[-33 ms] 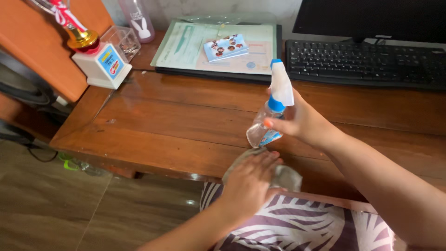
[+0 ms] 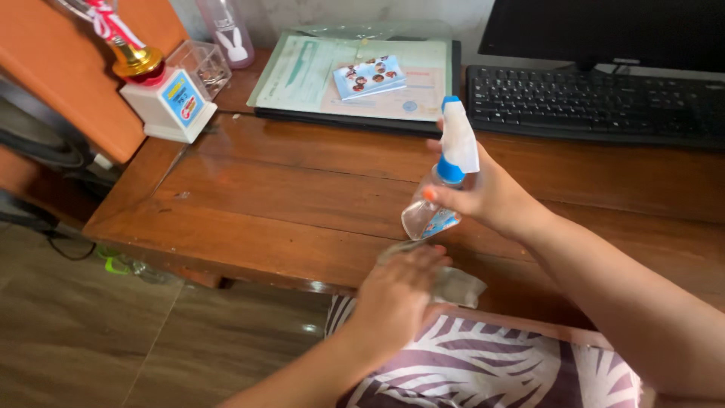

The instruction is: The person wipes a wooden desk surface with a cloth and spray cleaner. They move a folder and a water bottle aside to clean underneath, then return them to the desk.

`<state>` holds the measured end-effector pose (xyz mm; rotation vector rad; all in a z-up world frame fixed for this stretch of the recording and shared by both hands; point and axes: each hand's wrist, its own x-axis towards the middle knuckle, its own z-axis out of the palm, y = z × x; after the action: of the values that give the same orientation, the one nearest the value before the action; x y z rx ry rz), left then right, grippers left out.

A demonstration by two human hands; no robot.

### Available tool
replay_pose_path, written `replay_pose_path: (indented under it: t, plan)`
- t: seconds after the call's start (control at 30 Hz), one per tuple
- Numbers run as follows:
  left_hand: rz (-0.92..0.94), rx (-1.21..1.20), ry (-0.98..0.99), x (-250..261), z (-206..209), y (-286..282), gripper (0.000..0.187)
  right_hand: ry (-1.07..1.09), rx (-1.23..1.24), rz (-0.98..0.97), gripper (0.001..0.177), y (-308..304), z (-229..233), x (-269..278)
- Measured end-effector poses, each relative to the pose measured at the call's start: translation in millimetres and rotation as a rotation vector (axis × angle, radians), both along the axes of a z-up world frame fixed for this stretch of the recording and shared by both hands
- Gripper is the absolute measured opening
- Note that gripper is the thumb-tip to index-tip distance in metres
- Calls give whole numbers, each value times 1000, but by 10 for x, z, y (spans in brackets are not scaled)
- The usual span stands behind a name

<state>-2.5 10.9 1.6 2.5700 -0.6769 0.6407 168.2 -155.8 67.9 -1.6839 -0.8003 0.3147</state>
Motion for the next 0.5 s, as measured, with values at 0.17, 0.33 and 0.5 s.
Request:
replay_pose_path:
  t: [0.17, 0.33, 0.5]
  plan:
    - [302, -137, 75, -187, 201, 768, 30, 3, 28, -27, 54, 36, 288, -61]
    - [476, -47, 146, -136, 333, 1381, 39, 45, -162, -369, 51, -686, 505, 236]
    - [485, 9, 158, 414, 114, 1361, 48, 3, 23, -627, 56, -1433, 340, 598]
